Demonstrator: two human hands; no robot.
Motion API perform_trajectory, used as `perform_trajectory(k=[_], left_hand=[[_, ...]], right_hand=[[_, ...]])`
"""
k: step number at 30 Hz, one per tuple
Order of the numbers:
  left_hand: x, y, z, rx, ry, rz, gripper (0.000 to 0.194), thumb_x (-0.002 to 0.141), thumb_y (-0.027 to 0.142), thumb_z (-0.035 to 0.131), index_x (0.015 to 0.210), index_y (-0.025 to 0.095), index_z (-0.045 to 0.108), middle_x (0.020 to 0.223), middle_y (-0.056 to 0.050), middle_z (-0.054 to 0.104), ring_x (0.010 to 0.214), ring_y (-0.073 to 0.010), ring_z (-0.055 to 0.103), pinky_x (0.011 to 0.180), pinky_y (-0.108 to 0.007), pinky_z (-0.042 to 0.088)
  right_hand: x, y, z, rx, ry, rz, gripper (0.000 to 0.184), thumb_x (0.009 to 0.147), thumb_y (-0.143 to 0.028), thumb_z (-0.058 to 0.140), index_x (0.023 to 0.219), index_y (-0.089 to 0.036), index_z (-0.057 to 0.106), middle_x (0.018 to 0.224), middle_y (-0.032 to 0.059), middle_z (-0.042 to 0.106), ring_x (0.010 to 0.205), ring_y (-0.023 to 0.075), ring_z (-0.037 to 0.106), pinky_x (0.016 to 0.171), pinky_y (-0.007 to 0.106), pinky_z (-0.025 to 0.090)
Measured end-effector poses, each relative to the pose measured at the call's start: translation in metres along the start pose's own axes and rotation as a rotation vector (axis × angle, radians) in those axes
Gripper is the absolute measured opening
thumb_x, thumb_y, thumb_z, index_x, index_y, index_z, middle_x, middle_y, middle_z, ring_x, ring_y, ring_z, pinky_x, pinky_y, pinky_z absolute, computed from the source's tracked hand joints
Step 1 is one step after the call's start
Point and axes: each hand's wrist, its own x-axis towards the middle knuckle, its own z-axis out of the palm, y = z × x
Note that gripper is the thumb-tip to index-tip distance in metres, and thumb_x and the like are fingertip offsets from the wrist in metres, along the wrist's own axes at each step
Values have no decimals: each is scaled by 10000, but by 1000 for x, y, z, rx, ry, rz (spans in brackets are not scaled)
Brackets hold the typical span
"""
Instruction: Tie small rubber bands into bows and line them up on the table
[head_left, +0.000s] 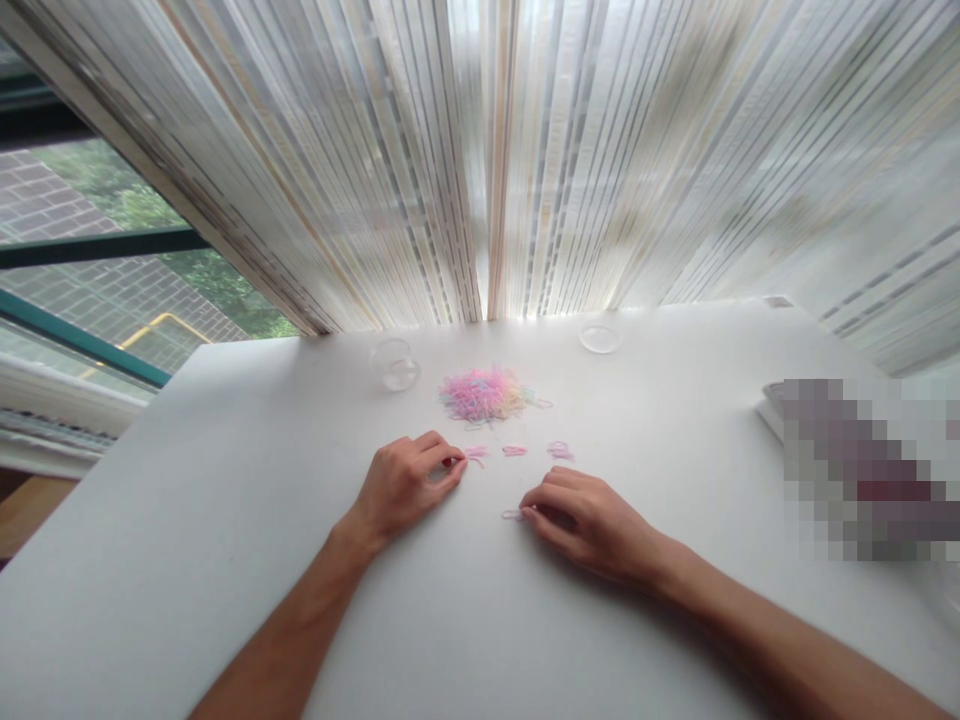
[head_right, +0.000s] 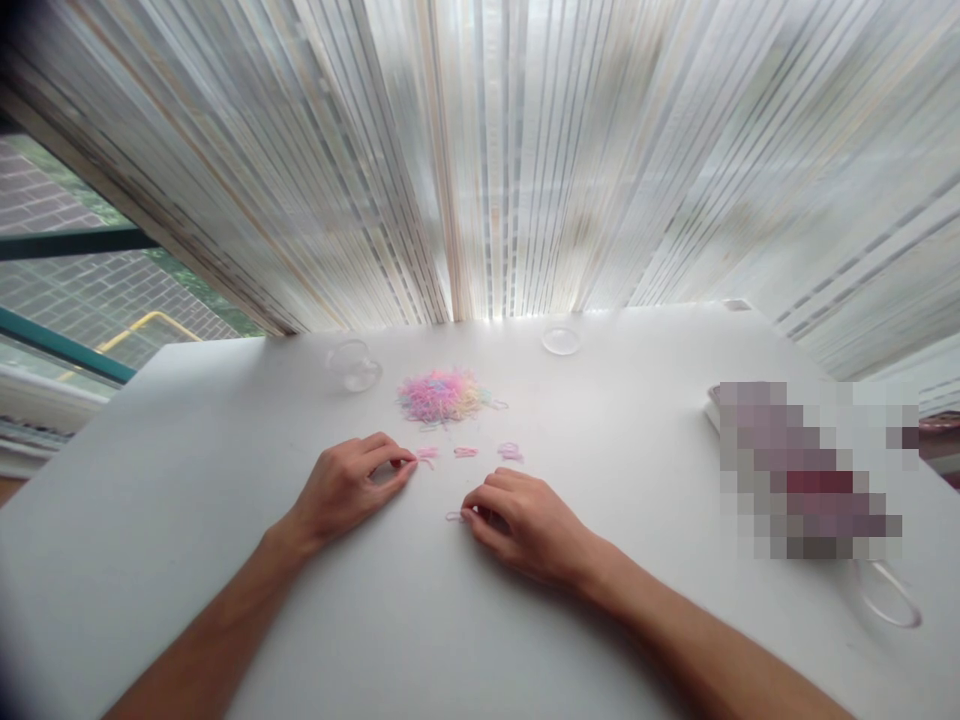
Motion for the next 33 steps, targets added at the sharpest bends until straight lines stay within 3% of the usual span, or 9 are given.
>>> perform_trajectory(k=[9,16,28,33], left_hand=[[0,0,3,-25,-15,-41,95,895,212,657,866,214,747,814,17,730,622,-126,599,634,-258,425],[1,8,1,-117,-71,6,101,898,222,646,844,216,731,810,14,721,659,-123,632,657,-244,445],[1,12,10,-101,-3,47,111,889,195,652,826,206,742,795,9,737,617,-123,612,634,-254,426],[11,26,16,-131,83,65,101,868,163,653,807,197,725,750,12,722,613,-122,609,629,-249,420]], right_hand=[[1,0,0,-4,-6,-1,158,968,-184,522,925,-182,674,776,48,660,716,168,579,655,279,455],[1,0,0,2,-11,11,155,959,-175,529,930,-177,681,784,48,659,723,167,580,663,280,453],[1,0,0,-1,18,11,157,960,-188,533,911,-185,682,764,43,649,691,156,574,637,266,455],[4,4,-5,-13,121,-13,163,975,-199,529,892,-188,670,714,24,630,639,136,559,616,250,457]])
